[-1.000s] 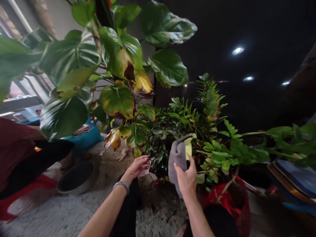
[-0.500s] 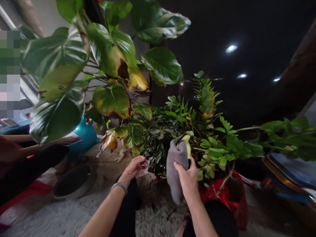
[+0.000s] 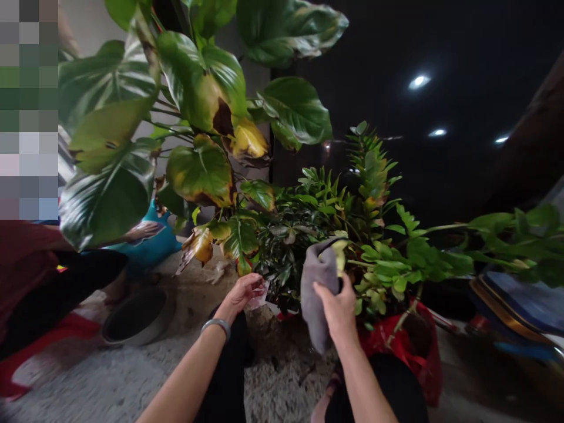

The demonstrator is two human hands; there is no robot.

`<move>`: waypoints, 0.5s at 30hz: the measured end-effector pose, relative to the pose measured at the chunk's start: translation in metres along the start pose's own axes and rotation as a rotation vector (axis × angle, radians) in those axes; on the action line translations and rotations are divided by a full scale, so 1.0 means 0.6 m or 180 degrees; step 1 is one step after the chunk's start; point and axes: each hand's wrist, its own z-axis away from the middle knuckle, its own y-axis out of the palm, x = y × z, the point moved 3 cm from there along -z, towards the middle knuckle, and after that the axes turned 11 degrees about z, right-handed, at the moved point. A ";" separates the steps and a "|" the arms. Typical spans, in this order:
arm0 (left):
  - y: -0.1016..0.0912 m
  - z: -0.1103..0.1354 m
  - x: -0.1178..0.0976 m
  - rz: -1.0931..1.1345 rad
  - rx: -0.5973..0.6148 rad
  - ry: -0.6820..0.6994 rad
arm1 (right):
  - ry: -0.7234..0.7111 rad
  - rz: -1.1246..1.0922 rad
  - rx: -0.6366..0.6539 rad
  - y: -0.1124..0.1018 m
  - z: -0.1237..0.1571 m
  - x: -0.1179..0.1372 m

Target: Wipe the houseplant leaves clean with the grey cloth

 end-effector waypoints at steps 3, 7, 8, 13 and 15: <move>-0.014 -0.007 -0.004 0.0156 -0.0272 0.0208 | 0.0498 -0.0129 0.1046 0.039 0.063 -0.055; -0.027 -0.006 -0.020 0.0569 -0.0332 0.0531 | 0.0429 -0.0022 0.1278 -0.007 0.109 -0.082; -0.026 -0.003 -0.022 0.0698 -0.0283 0.0574 | 0.0359 -0.0010 0.1058 -0.027 0.100 -0.074; -0.001 0.007 -0.013 0.0760 0.0114 0.0375 | -0.0351 -0.0127 -0.0561 -0.055 0.014 0.007; 0.005 0.006 -0.007 0.0684 0.0216 0.0280 | -0.0338 -0.0242 -0.0388 -0.019 0.006 0.013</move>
